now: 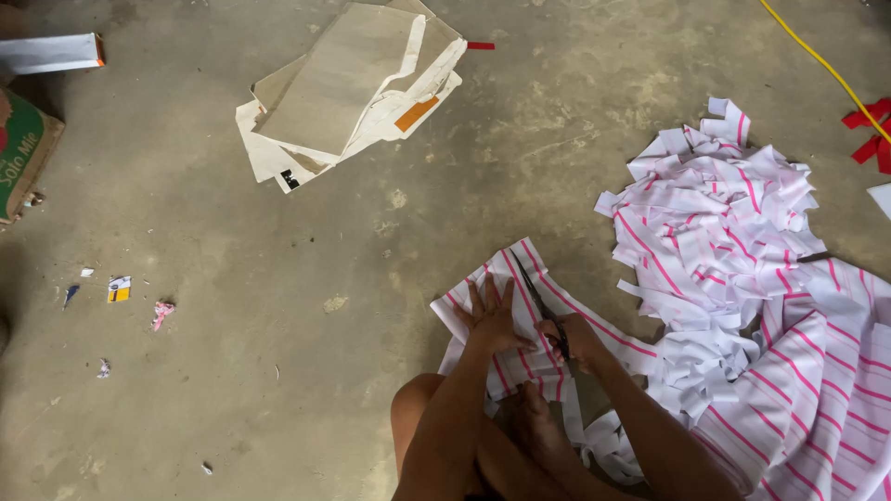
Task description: Cutting striped fabric into smaller strips using scissors on the floor
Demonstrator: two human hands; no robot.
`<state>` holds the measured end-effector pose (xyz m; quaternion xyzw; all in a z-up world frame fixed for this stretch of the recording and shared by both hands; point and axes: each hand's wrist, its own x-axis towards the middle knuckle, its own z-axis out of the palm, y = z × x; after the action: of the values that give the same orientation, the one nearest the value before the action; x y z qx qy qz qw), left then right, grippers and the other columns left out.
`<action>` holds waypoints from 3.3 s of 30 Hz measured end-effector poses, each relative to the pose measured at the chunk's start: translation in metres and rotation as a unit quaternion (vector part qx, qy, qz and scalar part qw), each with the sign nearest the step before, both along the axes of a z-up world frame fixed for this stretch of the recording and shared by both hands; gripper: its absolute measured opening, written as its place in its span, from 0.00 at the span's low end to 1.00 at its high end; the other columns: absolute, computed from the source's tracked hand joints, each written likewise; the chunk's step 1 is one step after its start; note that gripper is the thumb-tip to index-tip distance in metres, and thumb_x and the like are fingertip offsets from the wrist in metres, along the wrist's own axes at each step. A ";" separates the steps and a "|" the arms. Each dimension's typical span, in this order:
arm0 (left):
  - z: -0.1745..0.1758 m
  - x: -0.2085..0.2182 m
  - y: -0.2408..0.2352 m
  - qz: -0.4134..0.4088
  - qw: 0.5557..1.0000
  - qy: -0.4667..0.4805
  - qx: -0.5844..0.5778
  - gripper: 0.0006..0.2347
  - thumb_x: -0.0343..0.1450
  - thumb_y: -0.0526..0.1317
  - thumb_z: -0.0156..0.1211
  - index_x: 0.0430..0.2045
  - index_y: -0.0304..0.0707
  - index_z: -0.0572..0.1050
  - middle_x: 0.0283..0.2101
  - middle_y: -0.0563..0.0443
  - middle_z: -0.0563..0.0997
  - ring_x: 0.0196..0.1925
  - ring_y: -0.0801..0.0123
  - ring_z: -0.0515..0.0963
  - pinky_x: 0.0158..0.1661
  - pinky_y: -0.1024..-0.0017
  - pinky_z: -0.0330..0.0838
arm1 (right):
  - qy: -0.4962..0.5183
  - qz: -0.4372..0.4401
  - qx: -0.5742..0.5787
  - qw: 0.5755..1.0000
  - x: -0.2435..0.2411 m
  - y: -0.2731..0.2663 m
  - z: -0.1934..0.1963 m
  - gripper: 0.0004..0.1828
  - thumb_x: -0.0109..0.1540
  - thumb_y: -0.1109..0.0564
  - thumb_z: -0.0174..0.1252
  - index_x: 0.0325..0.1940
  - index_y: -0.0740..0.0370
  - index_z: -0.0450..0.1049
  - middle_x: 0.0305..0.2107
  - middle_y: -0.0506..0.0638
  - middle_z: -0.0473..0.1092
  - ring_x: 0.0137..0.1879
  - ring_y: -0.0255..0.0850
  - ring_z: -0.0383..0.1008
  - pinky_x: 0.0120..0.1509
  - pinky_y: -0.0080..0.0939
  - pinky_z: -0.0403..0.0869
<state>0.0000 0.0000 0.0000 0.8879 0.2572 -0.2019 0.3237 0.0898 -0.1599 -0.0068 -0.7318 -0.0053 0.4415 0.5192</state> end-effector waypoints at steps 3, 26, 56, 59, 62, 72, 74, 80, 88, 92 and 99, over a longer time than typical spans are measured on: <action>0.008 0.000 -0.001 -0.003 1.000 0.011 0.009 0.61 0.54 0.55 0.77 0.77 0.60 0.32 0.79 0.40 0.21 0.75 0.33 0.14 0.59 0.17 0.12 | 0.002 0.006 -0.003 1.000 0.008 0.008 -0.005 0.18 0.56 0.50 0.68 0.25 0.67 0.71 0.15 0.54 0.63 0.17 0.41 0.67 0.19 0.36 0.72; 0.007 0.002 -0.001 -0.004 1.000 0.021 0.006 0.61 0.53 0.57 0.76 0.77 0.62 0.31 0.79 0.42 0.20 0.76 0.34 0.14 0.61 0.18 0.17 | 0.014 -0.008 0.043 0.999 0.037 0.004 -0.020 0.20 0.52 0.53 0.74 0.23 0.69 0.71 0.13 0.55 0.61 0.13 0.41 0.63 0.14 0.37 0.65; -0.058 0.052 -0.046 -0.131 0.942 -0.175 0.255 0.36 0.65 0.52 0.64 0.70 0.45 0.60 0.72 0.34 0.56 0.75 0.36 0.48 0.63 0.20 0.40 | -0.470 -0.081 -0.243 0.844 -0.049 -0.136 -0.140 0.28 0.56 0.31 0.66 0.27 0.59 0.74 0.18 0.62 0.73 0.32 0.61 0.77 0.37 0.59 0.71; -0.086 0.073 -0.066 -0.171 0.881 -0.318 0.305 0.28 0.65 0.38 0.64 0.64 0.41 0.68 0.56 0.32 0.70 0.56 0.39 0.69 0.53 0.30 0.58 | -0.430 -0.073 -0.258 0.862 -0.052 -0.132 -0.122 0.29 0.56 0.30 0.64 0.28 0.60 0.75 0.20 0.61 0.74 0.34 0.60 0.78 0.39 0.58 0.72; -0.130 0.097 -0.074 -0.174 0.822 -0.389 0.378 0.24 0.54 0.35 0.69 0.46 0.42 0.75 0.39 0.41 0.78 0.37 0.45 0.78 0.35 0.46 0.71 | -0.387 -0.078 -0.260 0.881 -0.052 -0.128 -0.111 0.29 0.56 0.29 0.64 0.29 0.59 0.76 0.22 0.59 0.76 0.36 0.57 0.79 0.40 0.55 0.73; 0.014 0.125 -0.016 0.333 0.862 -0.347 -0.161 0.11 0.51 0.30 0.53 0.01 0.43 0.58 0.08 0.62 0.55 0.15 0.77 0.55 0.17 0.68 0.46 | -0.474 -0.095 -0.199 0.853 -0.055 -0.129 -0.126 0.28 0.55 0.33 0.67 0.20 0.59 0.72 0.13 0.53 0.70 0.22 0.49 0.73 0.29 0.51 0.68; 0.047 0.150 -0.029 0.330 0.863 -0.295 -0.243 0.09 0.55 0.27 0.59 0.12 0.38 0.64 0.15 0.52 0.66 0.20 0.69 0.70 0.19 0.69 0.62 | -0.476 -0.090 -0.203 0.851 -0.055 -0.127 -0.124 0.27 0.55 0.33 0.67 0.22 0.58 0.74 0.15 0.53 0.72 0.25 0.50 0.75 0.31 0.51 0.69; 0.091 0.221 -0.079 -0.022 0.848 -0.463 -0.257 0.12 0.63 0.34 0.61 0.39 0.42 0.73 0.45 0.49 0.77 0.50 0.61 0.71 0.47 0.67 0.68 | -0.526 -0.082 -0.200 0.822 -0.055 -0.129 -0.125 0.28 0.56 0.34 0.66 0.20 0.58 0.71 0.14 0.56 0.70 0.24 0.54 0.74 0.31 0.55 0.68; 0.000 0.168 -0.030 -0.198 0.935 -0.272 0.113 0.11 0.66 0.26 0.46 0.37 0.35 0.74 0.35 0.39 0.80 0.40 0.43 0.80 0.33 0.50 0.75 | -0.462 -0.086 -0.221 0.855 -0.052 -0.127 -0.123 0.28 0.55 0.31 0.66 0.24 0.59 0.74 0.17 0.56 0.73 0.28 0.54 0.76 0.36 0.53 0.71; -0.091 0.094 -0.006 -0.232 0.946 -0.113 0.196 0.13 0.68 0.31 0.57 0.45 0.42 0.68 0.31 0.48 0.81 0.34 0.48 0.83 0.25 0.52 0.74 | -0.407 -0.088 -0.205 0.886 -0.052 -0.127 -0.114 0.26 0.55 0.35 0.67 0.25 0.61 0.76 0.19 0.56 0.75 0.29 0.51 0.78 0.37 0.51 0.72; -0.095 0.072 -0.003 -0.208 0.962 -0.079 0.158 0.06 0.68 0.25 0.51 0.26 0.35 0.72 0.30 0.44 0.78 0.36 0.48 0.81 0.30 0.52 0.76 | -0.529 -0.071 -0.232 0.813 -0.048 -0.134 -0.155 0.27 0.54 0.32 0.67 0.24 0.57 0.73 0.16 0.57 0.72 0.27 0.57 0.75 0.33 0.56 0.71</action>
<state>0.0717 -0.0031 -0.0954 0.9749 0.0691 -0.1502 0.1492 0.0421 -0.2935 -0.1619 -0.9494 -0.1244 -0.0639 0.2812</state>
